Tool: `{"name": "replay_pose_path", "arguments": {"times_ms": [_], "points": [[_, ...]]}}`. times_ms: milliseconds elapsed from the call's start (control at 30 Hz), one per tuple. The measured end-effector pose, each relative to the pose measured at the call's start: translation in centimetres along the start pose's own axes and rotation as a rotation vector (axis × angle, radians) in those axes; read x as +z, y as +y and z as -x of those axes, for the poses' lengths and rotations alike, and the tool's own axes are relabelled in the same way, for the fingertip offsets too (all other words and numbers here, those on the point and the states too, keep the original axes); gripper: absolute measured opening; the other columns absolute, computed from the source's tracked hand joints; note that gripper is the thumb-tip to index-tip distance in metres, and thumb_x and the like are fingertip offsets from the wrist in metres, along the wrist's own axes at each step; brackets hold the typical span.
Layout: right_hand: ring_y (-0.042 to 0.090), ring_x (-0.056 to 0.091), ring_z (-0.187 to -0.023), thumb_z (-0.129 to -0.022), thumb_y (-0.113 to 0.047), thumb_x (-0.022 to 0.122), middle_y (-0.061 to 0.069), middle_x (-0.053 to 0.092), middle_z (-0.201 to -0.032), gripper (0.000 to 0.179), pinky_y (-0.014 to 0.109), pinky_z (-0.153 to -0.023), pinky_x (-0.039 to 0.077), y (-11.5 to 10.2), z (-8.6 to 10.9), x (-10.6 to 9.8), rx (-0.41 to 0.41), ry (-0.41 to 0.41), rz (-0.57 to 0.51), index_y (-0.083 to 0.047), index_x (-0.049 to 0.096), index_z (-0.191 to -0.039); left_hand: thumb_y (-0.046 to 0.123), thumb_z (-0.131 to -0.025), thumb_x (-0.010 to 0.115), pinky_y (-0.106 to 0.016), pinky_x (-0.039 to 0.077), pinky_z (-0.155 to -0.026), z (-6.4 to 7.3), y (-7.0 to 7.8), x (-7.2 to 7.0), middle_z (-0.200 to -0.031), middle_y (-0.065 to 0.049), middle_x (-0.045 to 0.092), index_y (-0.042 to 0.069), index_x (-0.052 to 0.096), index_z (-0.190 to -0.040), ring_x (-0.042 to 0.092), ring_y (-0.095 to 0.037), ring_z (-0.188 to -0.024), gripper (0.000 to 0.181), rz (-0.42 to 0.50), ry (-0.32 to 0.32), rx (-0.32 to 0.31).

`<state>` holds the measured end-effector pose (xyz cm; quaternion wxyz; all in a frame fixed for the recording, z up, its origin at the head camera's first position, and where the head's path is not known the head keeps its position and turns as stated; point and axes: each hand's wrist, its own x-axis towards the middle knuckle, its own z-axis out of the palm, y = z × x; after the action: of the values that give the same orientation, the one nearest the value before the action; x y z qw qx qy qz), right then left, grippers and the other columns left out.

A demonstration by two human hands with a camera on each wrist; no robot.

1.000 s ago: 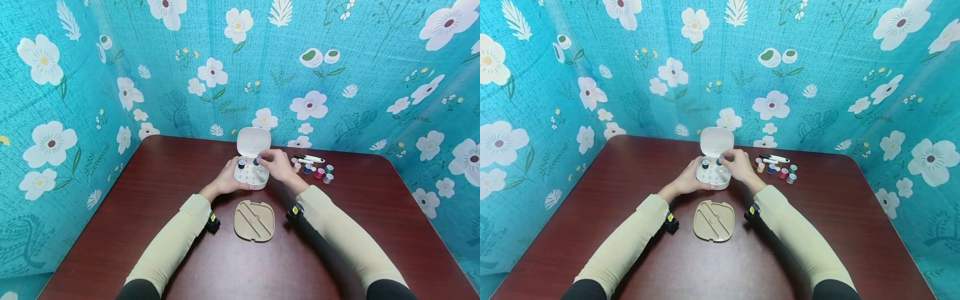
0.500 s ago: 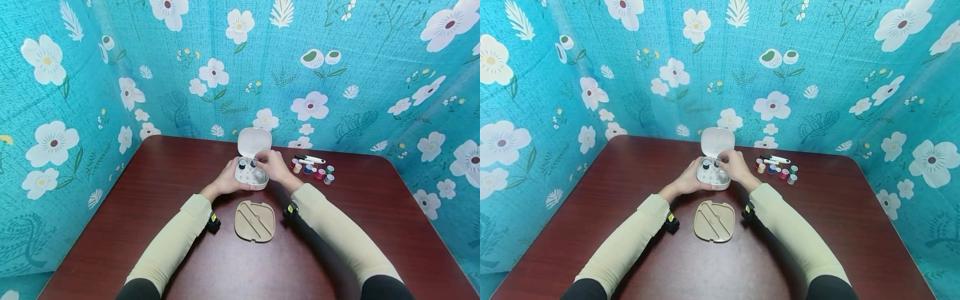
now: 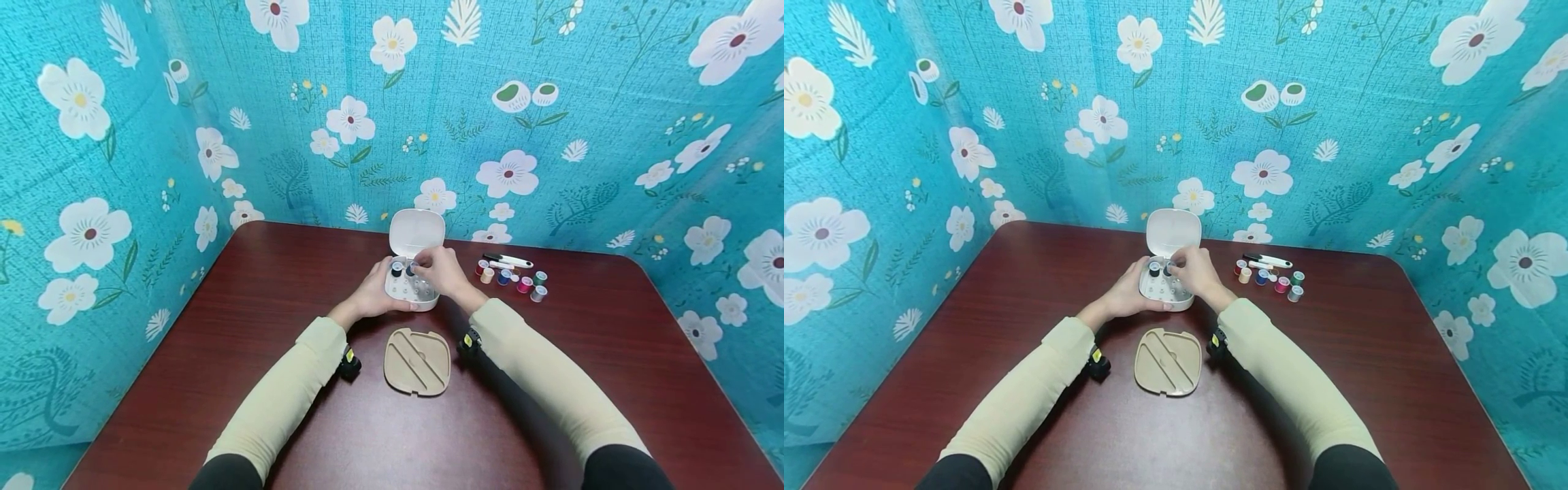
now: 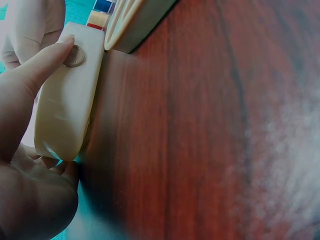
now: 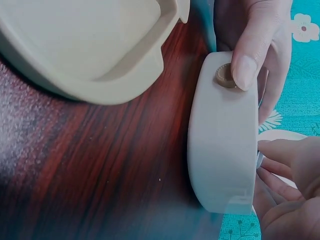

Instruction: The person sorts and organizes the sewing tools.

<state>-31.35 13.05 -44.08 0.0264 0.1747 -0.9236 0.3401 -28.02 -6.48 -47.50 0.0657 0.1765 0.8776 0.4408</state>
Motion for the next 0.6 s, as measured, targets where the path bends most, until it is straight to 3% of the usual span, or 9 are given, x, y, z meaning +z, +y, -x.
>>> {"name": "replay_pose_path", "arguments": {"times_ms": [600], "points": [[0.027,0.073,-0.099,-0.094,-0.01,0.075,0.015,0.077,-0.103,0.019,0.043,-0.086,0.058,-0.22,-0.35,0.61,0.013,-0.014,0.038,0.0,0.077,-0.109,0.037,-0.07,0.096,-0.043,0.039,-0.11,0.0,0.0,-0.02,-0.147,-0.016,0.04,0.008,0.025,-0.157,0.044,-0.028,-0.13,0.116,0.02,-0.001,0.013]]}}
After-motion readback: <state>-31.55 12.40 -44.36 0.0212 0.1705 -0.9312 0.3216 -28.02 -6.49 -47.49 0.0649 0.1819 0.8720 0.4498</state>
